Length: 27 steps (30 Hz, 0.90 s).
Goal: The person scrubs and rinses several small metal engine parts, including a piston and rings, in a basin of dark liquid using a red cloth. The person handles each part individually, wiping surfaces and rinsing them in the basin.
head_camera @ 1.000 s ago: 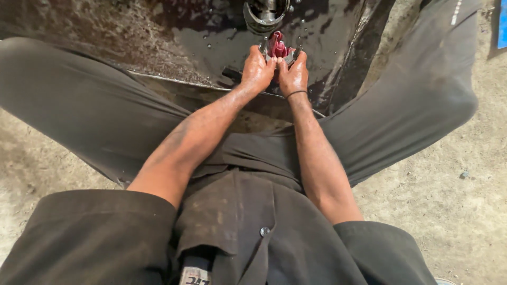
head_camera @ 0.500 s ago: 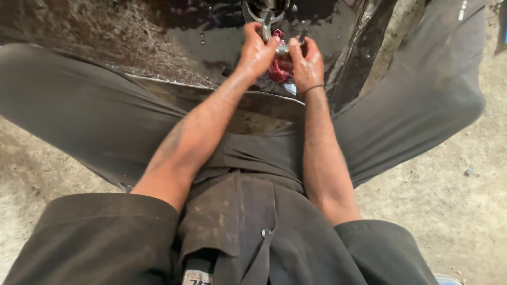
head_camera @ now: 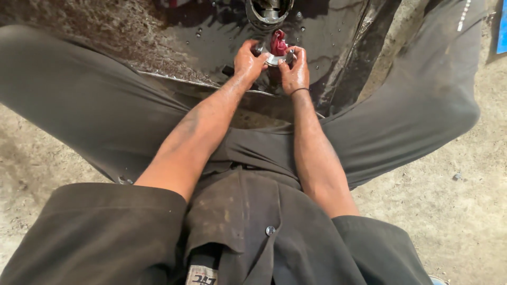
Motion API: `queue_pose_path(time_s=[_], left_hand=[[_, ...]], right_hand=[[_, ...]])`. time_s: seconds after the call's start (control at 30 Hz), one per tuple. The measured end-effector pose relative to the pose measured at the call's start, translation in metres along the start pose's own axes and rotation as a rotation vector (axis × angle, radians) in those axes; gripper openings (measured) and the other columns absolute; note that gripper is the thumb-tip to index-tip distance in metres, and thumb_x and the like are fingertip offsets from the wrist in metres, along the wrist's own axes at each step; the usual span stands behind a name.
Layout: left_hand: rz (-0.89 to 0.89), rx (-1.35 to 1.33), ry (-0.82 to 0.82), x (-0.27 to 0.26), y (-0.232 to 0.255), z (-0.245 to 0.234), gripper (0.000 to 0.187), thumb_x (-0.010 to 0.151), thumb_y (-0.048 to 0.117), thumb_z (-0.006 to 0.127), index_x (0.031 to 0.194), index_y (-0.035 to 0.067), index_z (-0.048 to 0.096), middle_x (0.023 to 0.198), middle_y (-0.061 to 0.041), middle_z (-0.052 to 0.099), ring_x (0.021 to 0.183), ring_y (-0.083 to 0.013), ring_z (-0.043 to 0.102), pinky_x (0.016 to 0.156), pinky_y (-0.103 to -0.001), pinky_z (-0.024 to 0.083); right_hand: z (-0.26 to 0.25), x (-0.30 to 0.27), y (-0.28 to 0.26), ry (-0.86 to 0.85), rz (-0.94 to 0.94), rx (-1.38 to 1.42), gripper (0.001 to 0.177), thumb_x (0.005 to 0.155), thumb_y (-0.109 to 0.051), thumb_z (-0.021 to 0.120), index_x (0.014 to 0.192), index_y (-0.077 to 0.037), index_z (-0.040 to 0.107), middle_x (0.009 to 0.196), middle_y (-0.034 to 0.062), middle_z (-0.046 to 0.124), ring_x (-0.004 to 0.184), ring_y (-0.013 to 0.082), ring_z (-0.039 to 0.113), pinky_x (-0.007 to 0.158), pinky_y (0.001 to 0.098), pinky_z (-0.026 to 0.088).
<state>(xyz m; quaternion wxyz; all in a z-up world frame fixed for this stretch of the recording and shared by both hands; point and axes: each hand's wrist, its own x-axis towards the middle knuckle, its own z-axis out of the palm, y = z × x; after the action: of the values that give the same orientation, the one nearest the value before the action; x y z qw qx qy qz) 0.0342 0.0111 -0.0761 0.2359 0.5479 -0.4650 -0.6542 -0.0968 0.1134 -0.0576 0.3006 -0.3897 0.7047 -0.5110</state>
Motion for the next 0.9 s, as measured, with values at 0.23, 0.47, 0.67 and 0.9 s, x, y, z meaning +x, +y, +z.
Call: queue_pose_path(time_s=[0.23,0.47,0.67,0.9], left_hand=[[0.127,0.136,0.089,-0.017,0.027,-0.003,0.028,0.087,0.006,0.069,0.112,0.004,0.056,0.096,-0.013,0.072,0.071,-0.0228,0.076,0.058,-0.034,0.062],[0.433,0.378,-0.189,-0.029,0.081,-0.003,0.033,0.094,0.015,0.073,0.125,0.012,0.062,0.106,-0.007,0.076,0.095,-0.0217,0.074,0.086,-0.038,0.058],[0.542,0.125,-0.216,-0.034,0.105,0.004,0.068,0.079,0.018,0.082,0.137,0.007,0.048,0.121,-0.019,0.062,0.084,-0.018,0.079,0.069,-0.031,0.065],[0.052,-0.067,-0.41,-0.036,0.075,0.022,0.054,0.098,0.032,0.073,0.135,-0.003,0.055,0.098,-0.012,0.07,0.07,-0.0141,0.067,0.056,-0.031,0.056]], right_hand=[[-0.014,0.003,-0.04,-0.081,0.183,0.081,0.03,0.096,-0.009,0.072,0.126,-0.008,0.065,0.107,-0.0043,0.073,0.096,0.0063,0.066,0.087,0.0262,0.054],[-0.031,0.019,-0.049,-0.181,0.294,0.108,0.032,0.104,-0.013,0.068,0.134,-0.005,0.062,0.114,0.0045,0.071,0.097,0.0115,0.063,0.085,0.0304,0.054],[-0.036,0.013,-0.053,-0.134,0.438,0.428,0.027,0.096,-0.009,0.07,0.119,0.002,0.061,0.104,0.0099,0.072,0.087,0.016,0.071,0.079,0.0344,0.064],[-0.01,0.017,-0.059,0.235,0.516,0.773,0.03,0.092,-0.012,0.074,0.109,0.002,0.055,0.092,0.0161,0.069,0.073,0.0236,0.07,0.063,0.0387,0.062]])
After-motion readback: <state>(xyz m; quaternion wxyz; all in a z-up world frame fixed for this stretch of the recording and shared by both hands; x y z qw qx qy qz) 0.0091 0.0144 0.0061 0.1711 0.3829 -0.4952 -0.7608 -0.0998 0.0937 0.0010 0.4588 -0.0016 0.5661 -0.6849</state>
